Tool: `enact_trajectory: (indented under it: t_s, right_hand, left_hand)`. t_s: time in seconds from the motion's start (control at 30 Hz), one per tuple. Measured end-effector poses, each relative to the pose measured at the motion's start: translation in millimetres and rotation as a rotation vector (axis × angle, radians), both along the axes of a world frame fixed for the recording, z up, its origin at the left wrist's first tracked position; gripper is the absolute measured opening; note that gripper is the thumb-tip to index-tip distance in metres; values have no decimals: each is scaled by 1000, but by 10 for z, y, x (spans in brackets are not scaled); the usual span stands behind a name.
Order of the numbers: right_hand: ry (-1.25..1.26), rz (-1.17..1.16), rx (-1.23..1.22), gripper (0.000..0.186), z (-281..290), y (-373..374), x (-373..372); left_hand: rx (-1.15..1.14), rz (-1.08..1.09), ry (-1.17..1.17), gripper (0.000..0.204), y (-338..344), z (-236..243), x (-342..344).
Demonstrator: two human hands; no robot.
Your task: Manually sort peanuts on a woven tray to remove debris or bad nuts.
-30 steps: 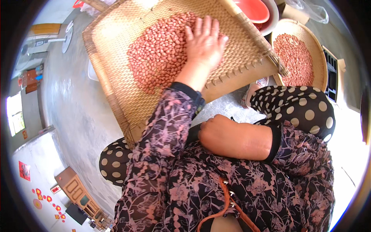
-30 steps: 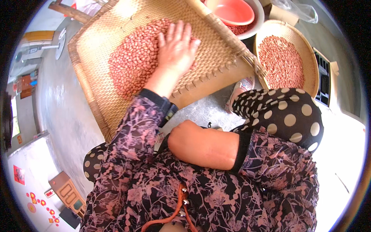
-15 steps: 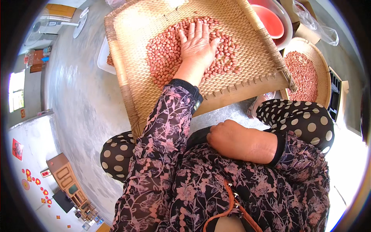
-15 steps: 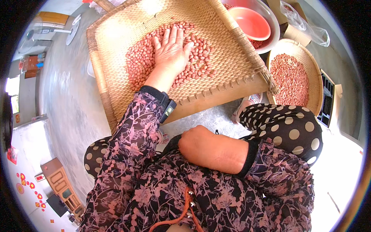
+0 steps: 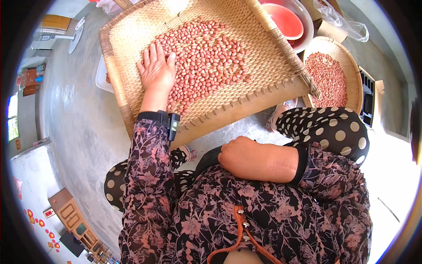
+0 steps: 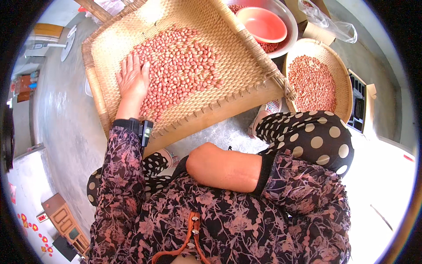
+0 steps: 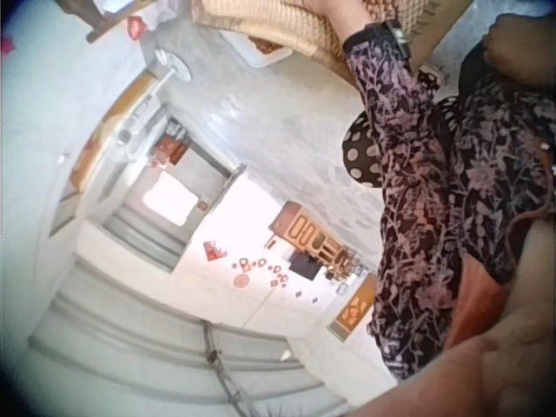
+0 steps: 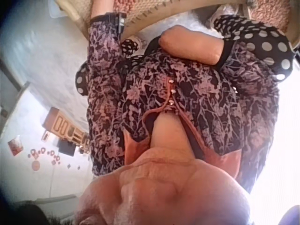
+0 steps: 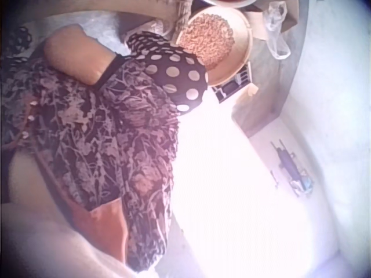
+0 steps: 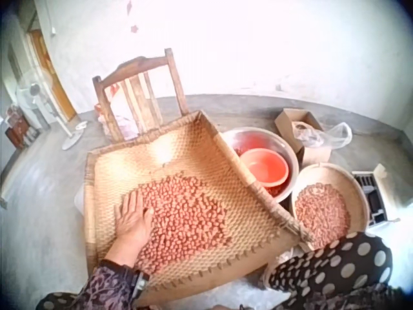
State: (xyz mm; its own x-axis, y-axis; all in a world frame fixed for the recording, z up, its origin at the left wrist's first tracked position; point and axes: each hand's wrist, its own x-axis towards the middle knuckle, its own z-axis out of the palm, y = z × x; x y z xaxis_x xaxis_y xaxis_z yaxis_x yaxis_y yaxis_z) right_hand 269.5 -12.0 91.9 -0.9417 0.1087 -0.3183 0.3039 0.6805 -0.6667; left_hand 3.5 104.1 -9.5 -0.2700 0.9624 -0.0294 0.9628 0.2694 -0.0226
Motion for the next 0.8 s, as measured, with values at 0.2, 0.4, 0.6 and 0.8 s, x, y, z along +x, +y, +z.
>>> enact_trajectory:
  t_s: [0.2, 0.4, 0.6, 0.8]
  right_hand:
    - [-20, 36, 4, 13, -17, -15, -23]
    - [-88, 25, -1, 13, 37, 17, -66]
    - [26, -21, -8, 13, 75, 57, -17]
    - [-62, -7, -45, 13, -5, 35, 14]
  left_hand:
    - [69, -40, -23, 68, -263, -53, -85]
    - [58, -15, -95, 70, -425, -39, 70]
    - [32, 23, -96, 72, -333, -8, 181]
    - [67, 28, -161, 74, -133, -86, 349]
